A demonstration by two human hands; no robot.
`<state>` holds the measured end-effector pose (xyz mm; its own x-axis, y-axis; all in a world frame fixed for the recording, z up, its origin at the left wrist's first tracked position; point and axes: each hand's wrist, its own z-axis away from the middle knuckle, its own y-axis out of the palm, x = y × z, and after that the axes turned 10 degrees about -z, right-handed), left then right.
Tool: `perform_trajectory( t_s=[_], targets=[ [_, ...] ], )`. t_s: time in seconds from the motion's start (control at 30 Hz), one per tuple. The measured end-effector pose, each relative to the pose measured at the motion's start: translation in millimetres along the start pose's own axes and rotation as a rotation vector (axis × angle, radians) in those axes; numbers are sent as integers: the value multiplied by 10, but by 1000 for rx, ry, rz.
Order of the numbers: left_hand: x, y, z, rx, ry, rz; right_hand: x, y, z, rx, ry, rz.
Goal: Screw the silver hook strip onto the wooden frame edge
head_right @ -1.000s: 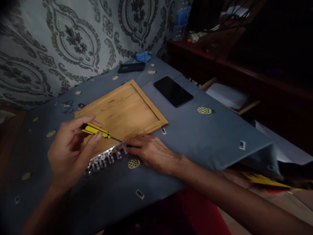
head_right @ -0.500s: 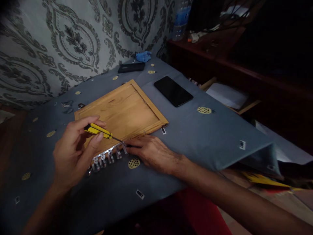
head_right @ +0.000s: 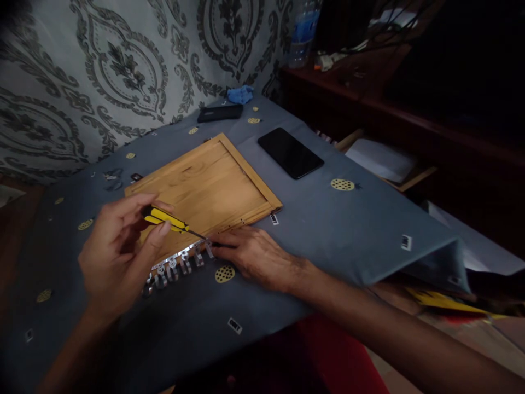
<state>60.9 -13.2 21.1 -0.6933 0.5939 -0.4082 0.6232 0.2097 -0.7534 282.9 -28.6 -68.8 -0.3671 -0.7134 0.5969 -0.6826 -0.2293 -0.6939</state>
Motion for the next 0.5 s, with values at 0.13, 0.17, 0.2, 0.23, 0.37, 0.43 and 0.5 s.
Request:
perform_trajectory(
  t_s=[0.13,0.17,0.2,0.23,0.37,0.43,0.5],
  targets=[
    [-2,9,-21,-8,25,-10,4,2,0,-13,-20,5],
    [-11,11,-34,-29,42,-33,6,1,0,-14,-23,9],
    [-21,13,-48,-52,59,-57,8,-1,0,-14,-23,15],
    [-31,14,-59,-74,72,-77,11,-3,1,-13,-23,21],
    [-44,10,-67,-86,84,-59,13,-4,5,-6,-29,33],
    [-32,4,-53,-49,74,-6,6,2,8,-11,-31,26],
    [-18,-3,-40,-18,67,27,-3,11,11,-20,-34,16]
  ],
)
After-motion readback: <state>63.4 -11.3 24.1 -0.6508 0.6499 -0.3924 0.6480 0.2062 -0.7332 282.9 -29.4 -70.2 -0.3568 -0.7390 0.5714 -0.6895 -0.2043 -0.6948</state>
